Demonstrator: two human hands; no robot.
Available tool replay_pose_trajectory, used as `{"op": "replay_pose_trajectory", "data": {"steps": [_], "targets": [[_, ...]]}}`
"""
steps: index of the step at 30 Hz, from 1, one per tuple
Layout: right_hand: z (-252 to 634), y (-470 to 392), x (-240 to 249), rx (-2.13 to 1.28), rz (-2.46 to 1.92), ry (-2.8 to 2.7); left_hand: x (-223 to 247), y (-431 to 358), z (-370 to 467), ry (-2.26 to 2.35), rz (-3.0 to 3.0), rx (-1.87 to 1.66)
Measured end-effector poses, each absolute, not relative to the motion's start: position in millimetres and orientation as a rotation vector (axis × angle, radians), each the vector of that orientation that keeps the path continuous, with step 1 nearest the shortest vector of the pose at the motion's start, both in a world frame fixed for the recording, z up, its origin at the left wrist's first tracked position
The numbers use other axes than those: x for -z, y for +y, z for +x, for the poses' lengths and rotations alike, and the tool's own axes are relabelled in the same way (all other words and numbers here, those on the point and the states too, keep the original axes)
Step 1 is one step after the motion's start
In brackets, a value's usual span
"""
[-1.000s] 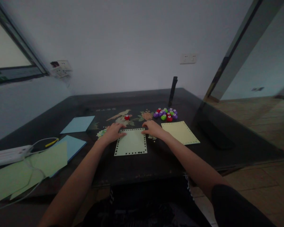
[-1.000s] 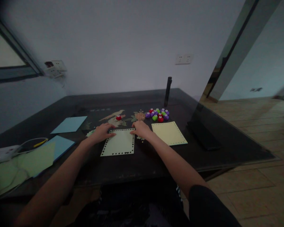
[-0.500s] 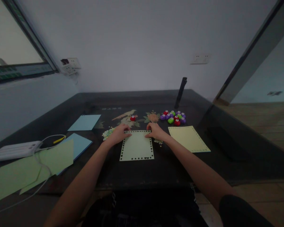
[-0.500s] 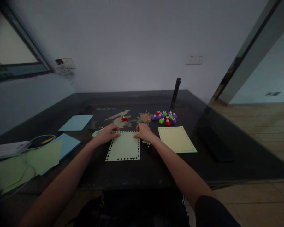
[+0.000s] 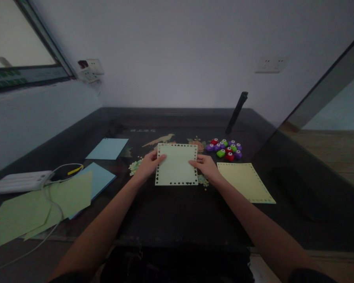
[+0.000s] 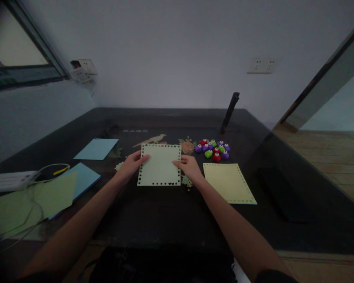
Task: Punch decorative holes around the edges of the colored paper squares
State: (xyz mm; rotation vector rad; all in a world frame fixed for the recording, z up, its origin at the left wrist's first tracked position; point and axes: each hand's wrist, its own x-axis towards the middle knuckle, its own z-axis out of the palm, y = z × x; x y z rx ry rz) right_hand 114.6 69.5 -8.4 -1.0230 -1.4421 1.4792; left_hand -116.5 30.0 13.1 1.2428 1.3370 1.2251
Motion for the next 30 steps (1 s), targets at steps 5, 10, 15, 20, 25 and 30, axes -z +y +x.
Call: {"op": "replay_pose_trajectory", "data": {"steps": [5,10,15,20,25,30], "targets": [[120.0,74.1,8.8,-1.445,-1.002,-1.278,-9.5,26.6,-114.7,1.29,1.35,-0.842],[123.7,74.2,7.8,-1.377,-1.048,-1.279,-6.6,24.0,-111.7,1.191,1.363,-0.714],[126.7,75.5,7.7,-1.274,-1.088,-1.271,-9.9,23.1,-112.1,1.208,1.363,-0.681],[128.2,77.3,12.9,-1.182,-1.129,-1.3,-9.2,25.3,-112.6,1.23,1.353,-0.727],[128.7,76.8,8.6,-1.171,-1.171,-1.336,-7.7,27.5,-114.6,1.252,1.327,-0.831],[125.7,76.0,2.4,-1.096,-1.127,-1.445,-12.1,29.2,-122.6,1.306,1.319,-0.944]]}}
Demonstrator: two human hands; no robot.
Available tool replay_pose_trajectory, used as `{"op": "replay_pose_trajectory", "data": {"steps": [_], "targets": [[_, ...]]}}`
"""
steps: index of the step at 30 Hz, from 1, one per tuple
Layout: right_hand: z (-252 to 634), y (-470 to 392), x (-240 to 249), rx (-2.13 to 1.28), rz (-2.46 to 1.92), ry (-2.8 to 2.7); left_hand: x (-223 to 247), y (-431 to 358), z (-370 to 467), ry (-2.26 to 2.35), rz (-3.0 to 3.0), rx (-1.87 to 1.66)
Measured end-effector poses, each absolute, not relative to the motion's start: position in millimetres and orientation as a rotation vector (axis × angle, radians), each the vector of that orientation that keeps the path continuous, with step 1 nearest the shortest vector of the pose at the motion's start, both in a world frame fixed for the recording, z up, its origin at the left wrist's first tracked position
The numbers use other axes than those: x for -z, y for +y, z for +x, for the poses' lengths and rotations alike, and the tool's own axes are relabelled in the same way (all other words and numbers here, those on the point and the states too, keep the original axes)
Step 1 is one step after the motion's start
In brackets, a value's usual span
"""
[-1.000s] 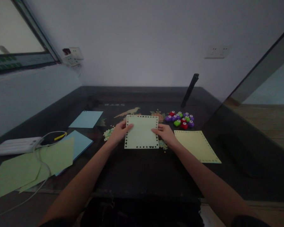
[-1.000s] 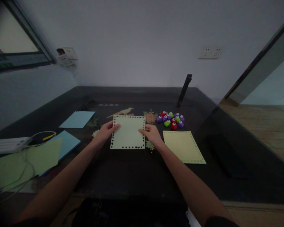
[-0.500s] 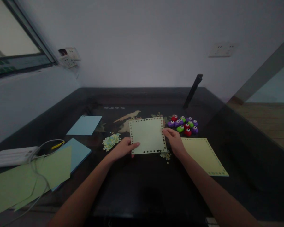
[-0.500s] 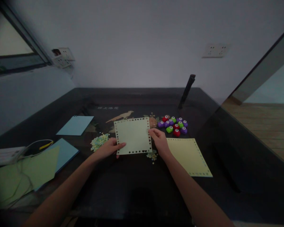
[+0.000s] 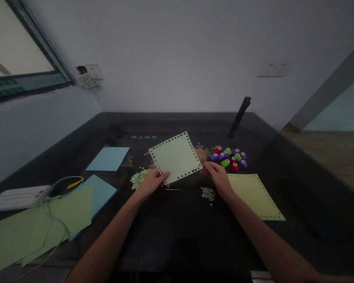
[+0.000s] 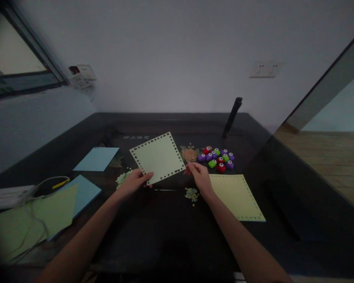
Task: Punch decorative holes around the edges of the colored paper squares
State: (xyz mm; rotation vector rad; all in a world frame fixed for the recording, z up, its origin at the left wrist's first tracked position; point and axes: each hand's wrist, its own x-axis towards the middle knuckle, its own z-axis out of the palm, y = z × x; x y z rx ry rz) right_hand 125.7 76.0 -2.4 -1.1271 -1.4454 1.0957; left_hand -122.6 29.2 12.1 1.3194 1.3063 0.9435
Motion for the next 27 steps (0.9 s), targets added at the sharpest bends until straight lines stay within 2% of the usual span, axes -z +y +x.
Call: {"op": "replay_pose_trajectory", "data": {"steps": [6,15,23,27], "targets": [[100.3,90.1,2.2,-1.164,-1.123,-1.779,-11.0,38.2,-137.7,1.466,1.263,-1.125],[40.4,129.3,10.3,-0.605,-1.438,-2.2,-7.8,45.1,-145.9,1.427,1.001,-1.529],[-0.2,135.5,13.5,-0.308,-1.642,-2.162,-3.0,45.1,-137.6,1.344,0.996,-1.531],[3.5,138.1,8.0,-0.447,-1.555,-2.111,-0.3,42.7,-130.1,1.342,1.145,-1.478]]}}
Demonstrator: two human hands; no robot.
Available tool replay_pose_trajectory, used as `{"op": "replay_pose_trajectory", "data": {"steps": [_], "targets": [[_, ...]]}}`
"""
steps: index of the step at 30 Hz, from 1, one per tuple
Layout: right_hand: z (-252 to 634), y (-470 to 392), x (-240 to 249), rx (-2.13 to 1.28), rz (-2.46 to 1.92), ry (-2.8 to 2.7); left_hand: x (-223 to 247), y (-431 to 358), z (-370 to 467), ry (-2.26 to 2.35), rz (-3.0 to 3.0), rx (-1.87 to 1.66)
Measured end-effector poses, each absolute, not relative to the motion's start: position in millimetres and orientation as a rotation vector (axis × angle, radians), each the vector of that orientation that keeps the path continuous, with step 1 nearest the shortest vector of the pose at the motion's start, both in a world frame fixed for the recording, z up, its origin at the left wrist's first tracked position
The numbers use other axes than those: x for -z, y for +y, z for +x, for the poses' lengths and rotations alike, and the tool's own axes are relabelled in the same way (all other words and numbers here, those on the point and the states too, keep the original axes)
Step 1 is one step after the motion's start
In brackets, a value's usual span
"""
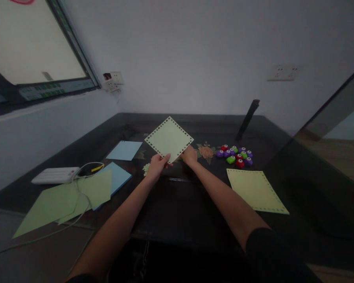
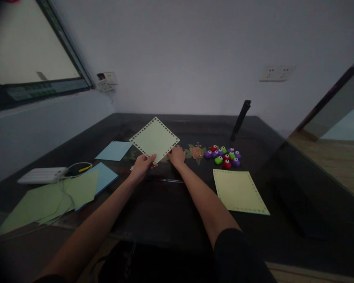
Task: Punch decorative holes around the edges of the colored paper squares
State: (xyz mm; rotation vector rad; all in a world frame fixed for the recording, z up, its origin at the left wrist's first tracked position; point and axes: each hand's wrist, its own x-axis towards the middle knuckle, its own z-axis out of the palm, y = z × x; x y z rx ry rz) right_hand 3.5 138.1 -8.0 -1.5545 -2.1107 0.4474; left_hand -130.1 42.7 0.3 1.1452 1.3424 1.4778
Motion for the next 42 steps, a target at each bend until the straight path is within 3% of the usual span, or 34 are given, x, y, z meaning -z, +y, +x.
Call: {"op": "replay_pose_trajectory", "data": {"steps": [11,20,42], "targets": [[138.3,68.8,-10.3,-1.279,-1.048,-1.428,-7.4,26.7,-78.2,1.198,1.212,-1.294],[162.5,16.2,-6.1,-1.455,-0.936,-1.093,3.8,23.6,-1.0,1.041,0.852,-1.442],[159.5,15.6,3.7,-1.566,-0.805,-1.017,8.9,14.4,-0.4,1.048,1.119,-1.423]]}}
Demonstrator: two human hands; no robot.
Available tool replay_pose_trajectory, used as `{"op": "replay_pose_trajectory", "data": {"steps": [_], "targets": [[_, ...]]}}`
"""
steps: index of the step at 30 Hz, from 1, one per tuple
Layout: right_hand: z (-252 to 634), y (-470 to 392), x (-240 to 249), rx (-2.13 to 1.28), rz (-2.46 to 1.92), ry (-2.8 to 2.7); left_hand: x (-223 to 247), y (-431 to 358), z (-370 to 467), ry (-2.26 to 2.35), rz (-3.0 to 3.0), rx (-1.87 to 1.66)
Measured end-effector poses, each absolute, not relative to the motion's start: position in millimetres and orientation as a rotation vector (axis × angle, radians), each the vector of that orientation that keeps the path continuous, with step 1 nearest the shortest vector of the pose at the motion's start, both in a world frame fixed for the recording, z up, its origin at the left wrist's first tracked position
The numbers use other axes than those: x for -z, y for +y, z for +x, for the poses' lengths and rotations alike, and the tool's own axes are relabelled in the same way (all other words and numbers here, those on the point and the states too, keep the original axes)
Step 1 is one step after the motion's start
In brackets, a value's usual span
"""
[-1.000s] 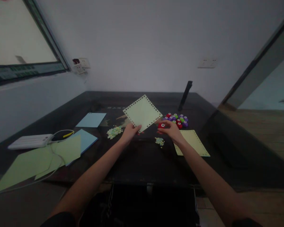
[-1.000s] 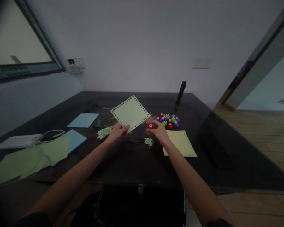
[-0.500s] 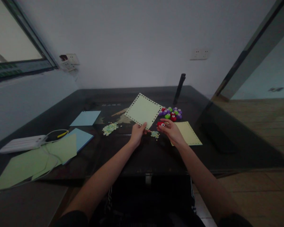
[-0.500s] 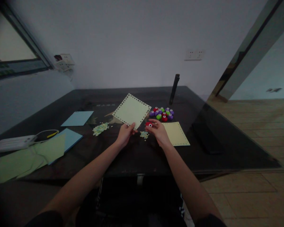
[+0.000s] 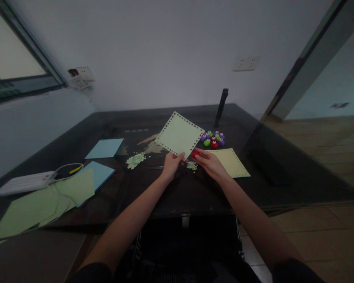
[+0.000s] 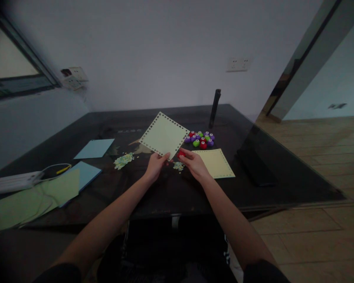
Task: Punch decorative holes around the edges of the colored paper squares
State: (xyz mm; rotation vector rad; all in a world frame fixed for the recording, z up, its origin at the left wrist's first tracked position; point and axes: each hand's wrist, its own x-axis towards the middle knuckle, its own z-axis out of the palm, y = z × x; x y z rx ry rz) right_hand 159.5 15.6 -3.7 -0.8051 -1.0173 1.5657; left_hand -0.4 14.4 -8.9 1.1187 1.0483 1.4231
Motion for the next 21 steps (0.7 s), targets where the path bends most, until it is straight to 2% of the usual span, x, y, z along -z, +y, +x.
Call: {"op": "replay_pose_trajectory", "data": {"steps": [11,21], "targets": [[158.6,15.6,4.5,-1.408,-0.928,-1.085,9.7,16.7,-1.0,1.105,1.195,-1.428],[158.7,12.0,0.4,-1.401,-0.924,-1.147,7.1,15.8,-1.7,1.126,1.222,-1.427]]}}
